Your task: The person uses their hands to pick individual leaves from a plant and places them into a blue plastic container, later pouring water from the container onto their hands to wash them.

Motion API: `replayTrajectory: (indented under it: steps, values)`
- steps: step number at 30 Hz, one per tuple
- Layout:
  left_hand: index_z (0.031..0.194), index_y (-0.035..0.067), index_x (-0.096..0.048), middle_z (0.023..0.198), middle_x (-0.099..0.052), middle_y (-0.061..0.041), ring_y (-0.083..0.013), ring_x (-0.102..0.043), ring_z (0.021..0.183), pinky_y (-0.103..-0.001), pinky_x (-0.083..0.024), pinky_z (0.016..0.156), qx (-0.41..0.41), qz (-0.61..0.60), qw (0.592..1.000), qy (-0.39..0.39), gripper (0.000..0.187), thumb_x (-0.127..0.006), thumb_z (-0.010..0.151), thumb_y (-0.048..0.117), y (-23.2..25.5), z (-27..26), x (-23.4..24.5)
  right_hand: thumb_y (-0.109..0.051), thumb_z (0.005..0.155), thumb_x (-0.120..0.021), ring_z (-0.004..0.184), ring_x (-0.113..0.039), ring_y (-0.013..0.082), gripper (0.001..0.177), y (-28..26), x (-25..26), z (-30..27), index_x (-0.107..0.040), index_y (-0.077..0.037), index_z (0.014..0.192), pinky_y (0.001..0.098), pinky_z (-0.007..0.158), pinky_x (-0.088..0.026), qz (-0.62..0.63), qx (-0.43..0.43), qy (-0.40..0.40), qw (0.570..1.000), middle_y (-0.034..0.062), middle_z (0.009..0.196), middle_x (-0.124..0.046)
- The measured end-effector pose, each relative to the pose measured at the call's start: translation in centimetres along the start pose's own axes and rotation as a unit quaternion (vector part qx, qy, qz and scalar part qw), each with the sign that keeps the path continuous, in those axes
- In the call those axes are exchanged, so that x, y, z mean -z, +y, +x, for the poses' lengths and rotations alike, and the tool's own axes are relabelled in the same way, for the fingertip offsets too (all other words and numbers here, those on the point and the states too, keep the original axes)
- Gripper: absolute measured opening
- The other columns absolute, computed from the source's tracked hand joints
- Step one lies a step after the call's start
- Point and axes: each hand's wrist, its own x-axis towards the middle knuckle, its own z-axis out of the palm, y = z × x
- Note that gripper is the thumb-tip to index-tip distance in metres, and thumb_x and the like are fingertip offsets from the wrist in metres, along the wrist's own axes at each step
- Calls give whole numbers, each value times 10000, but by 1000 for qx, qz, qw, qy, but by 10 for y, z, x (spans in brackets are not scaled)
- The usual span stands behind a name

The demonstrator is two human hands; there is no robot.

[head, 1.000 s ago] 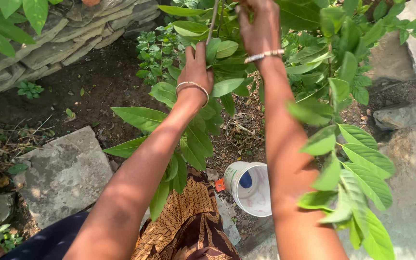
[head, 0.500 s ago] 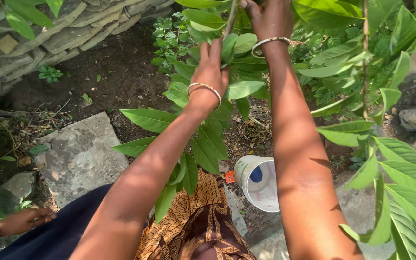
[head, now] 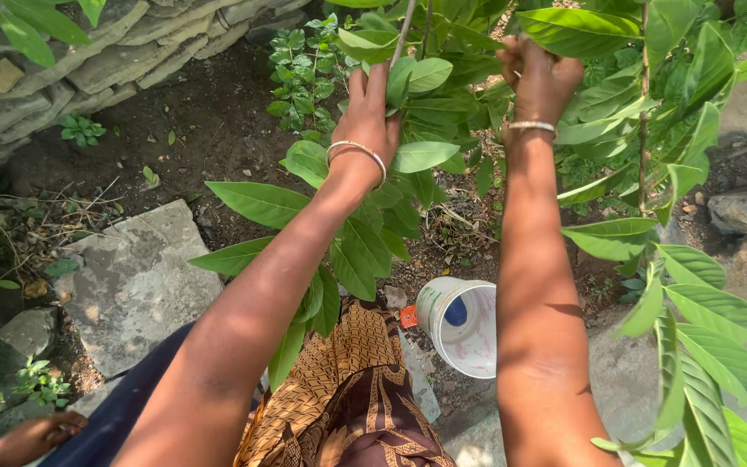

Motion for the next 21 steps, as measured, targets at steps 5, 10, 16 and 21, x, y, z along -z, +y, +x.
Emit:
replayTrajectory:
  steps: [5, 10, 16, 21]
  values:
    - [1447, 156, -361, 1430, -444, -201, -494, -656, 1037, -563, -554, 840, -3, -23, 1000, 4, 678, -704, 878, 20, -3, 3, -1, -59, 983, -710, 874, -790, 97, 240, 17, 45, -11, -683, -16, 1217, 214, 700, -602, -56, 67, 15, 996, 60, 1016, -813]
    - [1503, 130, -351, 1450, -454, -213, -481, -647, 1107, -537, -545, 931, -32, -43, 998, 21, 701, -714, 908, 54, -1, 7, -6, -50, 941, -703, 720, -515, 157, 434, 35, 76, -31, -711, -138, 1365, 260, 595, -420, -255, 6, 27, 967, 101, 1025, -789]
    - [1615, 74, -166, 1522, -414, -291, -482, -552, 1305, -485, -500, 1110, -109, -98, 989, 28, 846, -709, 979, 203, 35, 11, -28, -48, 958, -746, 867, -666, 122, 296, 81, 100, -62, -696, -11, 1248, 250, 669, -535, -124, -21, -56, 990, 110, 1154, -733]
    - [1657, 127, -86, 1615, -318, -329, -501, -384, 1477, -555, -354, 1215, -187, -63, 980, 12, 874, -633, 1075, 482, 71, -6, -26, -52, 954, -637, 940, -708, 181, 324, 152, 139, -55, -690, -42, 1274, 313, 788, -608, -261, -43, -113, 958, 99, 1177, -727]
